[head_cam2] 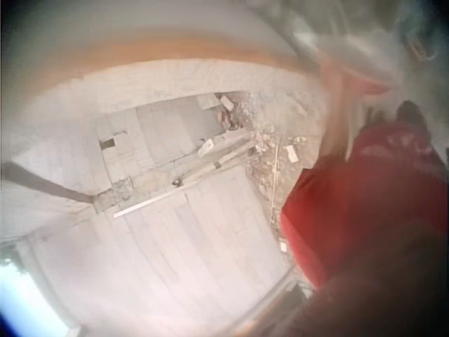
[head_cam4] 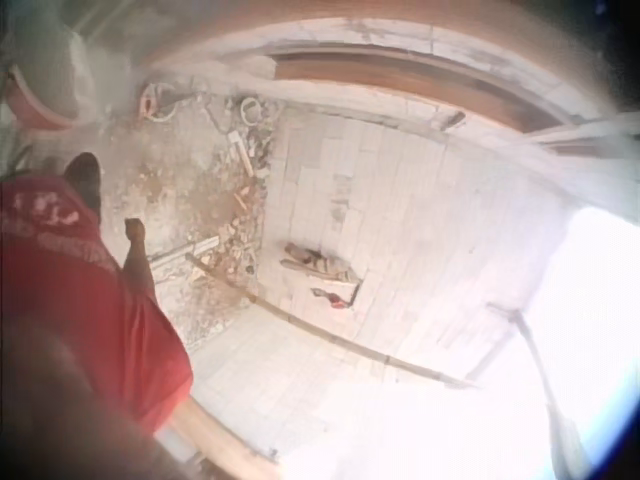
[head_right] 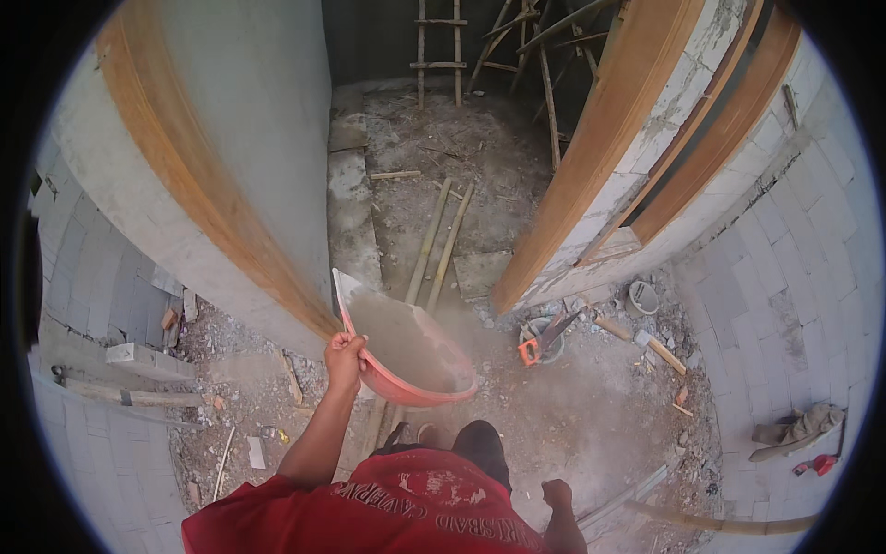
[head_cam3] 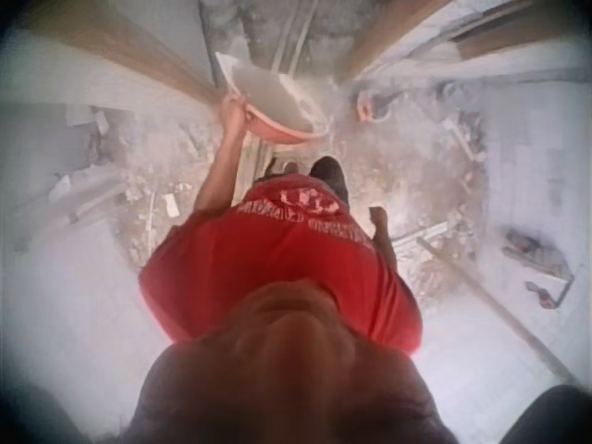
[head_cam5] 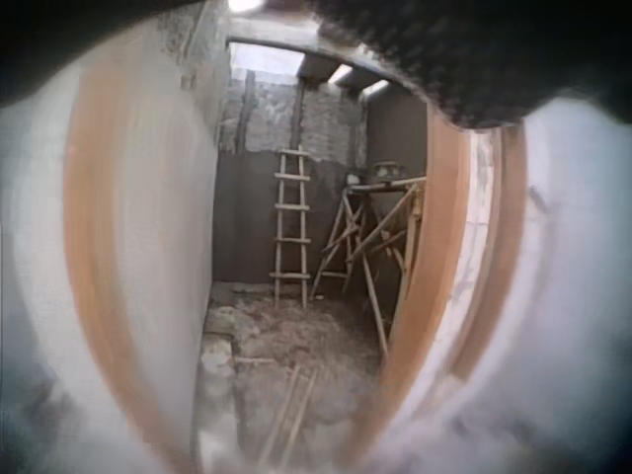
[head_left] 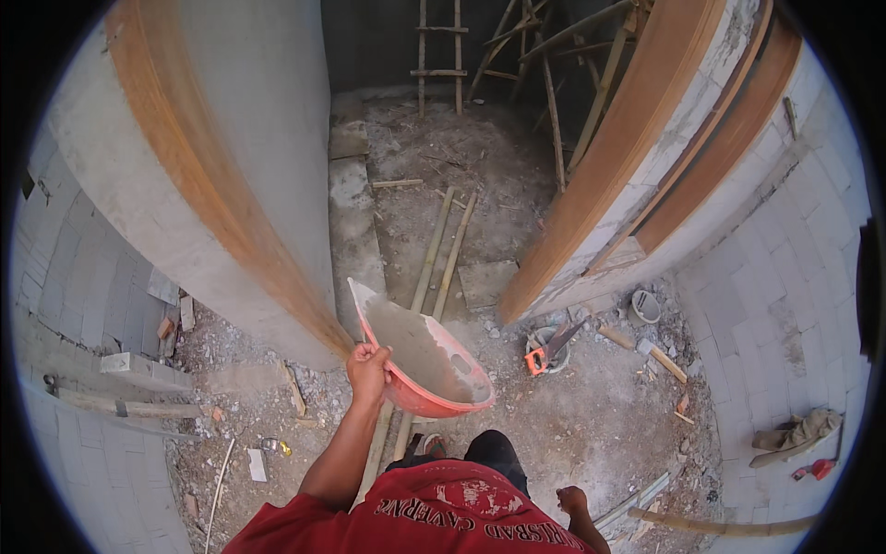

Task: The person applies plaster to a wall using a trowel, taking the material from a plastic container while squatting on a construction site.

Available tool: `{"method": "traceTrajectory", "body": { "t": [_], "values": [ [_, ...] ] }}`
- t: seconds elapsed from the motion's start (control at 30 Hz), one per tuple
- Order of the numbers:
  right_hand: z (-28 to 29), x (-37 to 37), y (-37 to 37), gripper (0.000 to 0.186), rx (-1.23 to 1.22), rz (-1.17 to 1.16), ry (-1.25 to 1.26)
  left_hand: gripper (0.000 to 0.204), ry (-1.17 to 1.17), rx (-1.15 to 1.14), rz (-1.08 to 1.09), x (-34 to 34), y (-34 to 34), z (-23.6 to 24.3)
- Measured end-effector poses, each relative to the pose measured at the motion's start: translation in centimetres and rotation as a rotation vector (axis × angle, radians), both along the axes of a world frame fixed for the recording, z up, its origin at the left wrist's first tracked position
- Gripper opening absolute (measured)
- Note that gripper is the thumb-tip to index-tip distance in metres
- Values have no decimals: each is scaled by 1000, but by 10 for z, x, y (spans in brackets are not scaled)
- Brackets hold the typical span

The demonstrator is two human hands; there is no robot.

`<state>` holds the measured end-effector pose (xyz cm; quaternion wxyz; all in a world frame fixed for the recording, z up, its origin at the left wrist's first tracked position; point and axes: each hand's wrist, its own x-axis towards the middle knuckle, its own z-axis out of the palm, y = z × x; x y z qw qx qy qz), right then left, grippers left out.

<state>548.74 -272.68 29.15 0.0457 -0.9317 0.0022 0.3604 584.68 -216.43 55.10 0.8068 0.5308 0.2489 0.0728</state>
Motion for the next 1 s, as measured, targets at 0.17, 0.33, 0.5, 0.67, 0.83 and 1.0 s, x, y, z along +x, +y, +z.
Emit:
{"method": "traceTrajectory", "body": {
  "t": [0.17, 0.33, 0.5, 0.67, 0.83, 1.0],
  "values": [
    [-20, 1, -34, 32, -51, 135, 239, 18, -44, -169, -46, 173, -41, -1],
    [-80, 263, 48, 45, 181, -19, 420, 18, -35, -53, 80, 305, 6, -2],
    [-66, 680, 111, 44, 165, 53, 93, 18, -22, 135, 213, 417, 63, 14],
    [105, 1035, 185, 27, 695, -481, -654, 18, -50, 295, 387, 535, 104, 24],
    [187, 1197, 270, 32, 832, -266, -637, 19, 18, 497, 533, 633, 175, -27],
    [27, 1239, 233, 39, 481, -160, -575, 22, 57, 564, 506, 792, 229, -61]
  ]
}}
